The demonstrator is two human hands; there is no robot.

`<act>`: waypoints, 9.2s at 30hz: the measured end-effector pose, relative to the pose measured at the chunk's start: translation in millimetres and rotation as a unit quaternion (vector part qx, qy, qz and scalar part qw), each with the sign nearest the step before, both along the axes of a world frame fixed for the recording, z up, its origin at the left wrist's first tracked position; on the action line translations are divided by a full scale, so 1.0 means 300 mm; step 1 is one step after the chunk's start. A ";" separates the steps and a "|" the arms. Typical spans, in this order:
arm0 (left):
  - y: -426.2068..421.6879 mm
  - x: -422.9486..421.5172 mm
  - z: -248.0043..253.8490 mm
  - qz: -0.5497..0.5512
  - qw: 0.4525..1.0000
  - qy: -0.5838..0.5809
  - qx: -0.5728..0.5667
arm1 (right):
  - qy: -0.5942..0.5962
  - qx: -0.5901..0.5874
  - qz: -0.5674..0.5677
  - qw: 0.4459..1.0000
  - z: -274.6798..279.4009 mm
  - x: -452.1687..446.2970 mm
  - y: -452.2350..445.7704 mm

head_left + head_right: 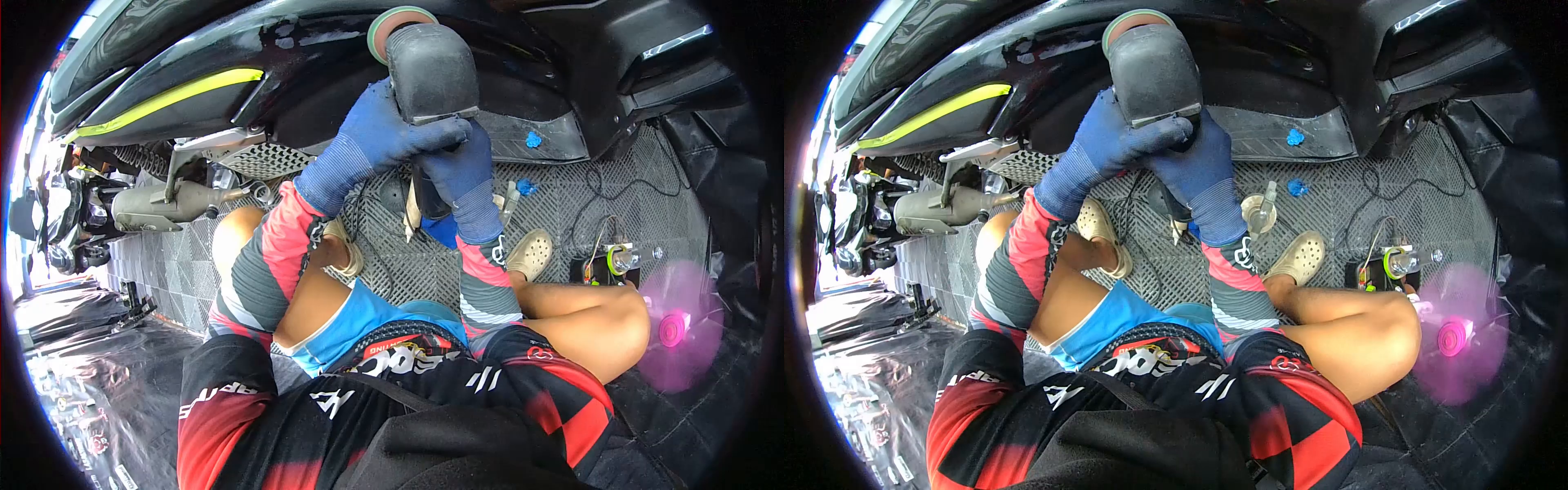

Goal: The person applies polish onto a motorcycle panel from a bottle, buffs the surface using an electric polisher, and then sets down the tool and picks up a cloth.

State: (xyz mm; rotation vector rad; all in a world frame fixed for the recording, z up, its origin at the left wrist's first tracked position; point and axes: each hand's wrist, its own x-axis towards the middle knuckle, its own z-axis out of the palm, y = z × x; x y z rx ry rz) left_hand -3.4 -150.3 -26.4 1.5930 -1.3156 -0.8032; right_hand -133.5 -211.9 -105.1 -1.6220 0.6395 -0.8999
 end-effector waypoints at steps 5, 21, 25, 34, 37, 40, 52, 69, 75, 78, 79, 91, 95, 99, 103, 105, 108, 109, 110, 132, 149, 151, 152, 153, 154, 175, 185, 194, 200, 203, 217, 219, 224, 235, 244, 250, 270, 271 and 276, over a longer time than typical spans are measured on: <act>-0.009 0.024 -0.069 -0.028 0.999 -0.038 0.003 | -0.013 -0.020 -0.020 1.000 -0.083 0.024 0.009; -0.026 0.012 -0.054 -0.034 0.999 0.018 0.012 | 0.003 0.017 -0.004 1.000 -0.029 -0.012 -0.012; -0.034 0.004 -0.057 -0.030 0.999 -0.012 0.003 | 0.014 -0.006 -0.010 1.000 -0.031 -0.018 -0.015; -0.010 0.017 -0.037 -0.025 0.999 -0.029 -0.025 | -0.059 -0.034 -0.047 0.997 0.005 -0.001 0.014; -0.028 0.007 -0.057 -0.040 0.999 -0.027 0.015 | -0.033 0.005 -0.046 0.998 -0.059 -0.003 0.002; -0.059 0.005 -0.102 -0.053 0.998 -0.018 0.014 | -0.021 -0.026 -0.073 0.997 -0.120 0.001 -0.006; 0.055 0.049 -0.029 0.010 0.987 -0.145 0.070 | -0.079 -0.022 -0.004 0.997 -0.204 0.143 0.110; 0.025 0.065 -0.006 -0.032 0.999 0.004 0.015 | -0.034 -0.008 -0.027 0.999 -0.030 0.057 0.047; -0.009 0.043 -0.036 -0.044 0.999 -0.023 0.019 | -0.045 -0.029 -0.052 0.997 -0.098 0.051 0.025; -0.032 0.052 -0.077 -0.053 0.998 -0.023 0.034 | -0.043 -0.043 -0.069 0.996 -0.129 0.058 0.028; -0.042 0.060 -0.115 -0.057 0.998 -0.016 0.019 | -0.044 -0.043 -0.071 0.996 -0.135 0.061 0.030; 0.065 0.072 -0.041 -0.004 0.987 -0.136 0.085 | -0.073 -0.022 0.003 0.997 -0.204 0.153 0.097; 0.115 0.086 -0.062 0.034 0.986 -0.158 0.047 | -0.059 -0.046 0.034 0.997 -0.177 0.154 0.111; 0.112 0.077 -0.050 0.033 0.986 -0.152 0.053 | -0.077 -0.106 0.002 0.991 -0.197 0.163 0.119; 0.060 0.086 -0.077 0.013 0.991 -0.121 0.056 | -0.059 -0.077 -0.020 0.995 -0.189 0.147 0.092; 0.024 0.083 -0.081 -0.011 0.988 -0.135 0.069 | -0.060 -0.094 -0.027 0.993 -0.197 0.120 0.071; -0.026 0.056 -0.076 -0.040 0.990 -0.111 0.072 | -0.052 -0.100 -0.057 0.992 -0.227 0.112 0.045; -0.044 0.045 -0.080 -0.047 0.990 -0.113 0.072 | -0.043 -0.090 -0.073 0.992 -0.240 0.110 0.035; -0.061 0.034 -0.089 -0.053 0.990 -0.110 0.064 | -0.044 -0.089 -0.080 0.992 -0.227 0.094 0.029; 0.077 0.093 -0.026 0.017 0.980 -0.172 0.103 | -0.130 0.012 0.010 0.991 -0.197 0.188 0.154; 0.061 0.124 -0.050 -0.036 0.995 -0.085 0.036 | 0.057 -0.388 -0.111 0.913 -0.341 0.193 0.119; 0.071 0.120 -0.029 -0.030 0.993 -0.110 0.043 | 0.020 -0.199 -0.078 0.977 -0.411 0.227 0.110; 0.071 0.117 -0.020 -0.020 0.991 -0.123 0.038 | 0.038 -0.162 -0.047 0.985 -0.312 0.207 0.121; 0.071 0.113 -0.015 -0.024 0.992 -0.114 0.053 | 0.027 -0.165 -0.043 0.985 -0.292 0.219 0.133; 0.069 0.112 -0.014 -0.031 0.992 -0.100 0.070 | 0.040 -0.108 -0.063 0.991 -0.281 0.224 0.146; 0.055 0.100 0.002 -0.064 0.993 -0.087 0.039 | 0.048 0.000 0.026 0.999 -0.225 0.185 0.122; -0.027 0.075 0.002 -0.065 0.979 -0.163 0.107 | -0.165 0.032 -0.139 0.976 -0.277 0.242 0.131; 0.023 0.082 0.063 -0.064 0.983 -0.137 0.099 | -0.078 0.031 -0.074 0.994 -0.216 0.244 0.163; 0.088 0.103 0.099 -0.037 0.980 -0.161 0.116 | -0.092 0.043 -0.083 0.991 -0.243 0.230 0.187; 0.068 0.104 0.086 -0.046 0.982 -0.143 0.113 | -0.110 0.050 -0.092 0.988 -0.267 0.238 0.187; -0.092 0.058 -0.012 -0.100 0.976 -0.153 0.118 | -0.131 0.027 -0.162 0.978 -0.238 0.215 0.125; -0.054 0.059 0.029 -0.096 0.978 -0.137 0.123 | -0.089 -0.026 -0.176 0.980 -0.217 0.229 0.175; 0.051 0.110 0.046 -0.052 0.982 -0.130 0.128 | -0.134 0.072 -0.097 0.984 -0.181 0.291 0.239; 0.101 0.140 0.030 -0.036 0.985 -0.115 0.122 | -0.083 0.047 -0.056 0.994 -0.165 0.264 0.268; 0.025 0.082 0.027 -0.069 0.988 -0.043 0.129 | -0.110 -0.001 -0.118 0.987 -0.179 0.246 0.198; 0.046 0.100 0.058 -0.055 0.987 -0.051 0.140 | -0.159 0.050 -0.137 0.976 -0.156 0.280 0.217; 0.061 0.121 0.032 -0.067 0.986 -0.048 0.147 | -0.172 0.020 -0.124 0.977 -0.161 0.272 0.207; 0.062 0.124 0.046 -0.061 0.984 -0.063 0.154 | -0.179 0.014 -0.109 0.978 -0.150 0.254 0.205; 0.060 0.127 0.049 -0.062 0.981 -0.066 0.171 | -0.176 0.033 -0.108 0.978 -0.141 0.253 0.200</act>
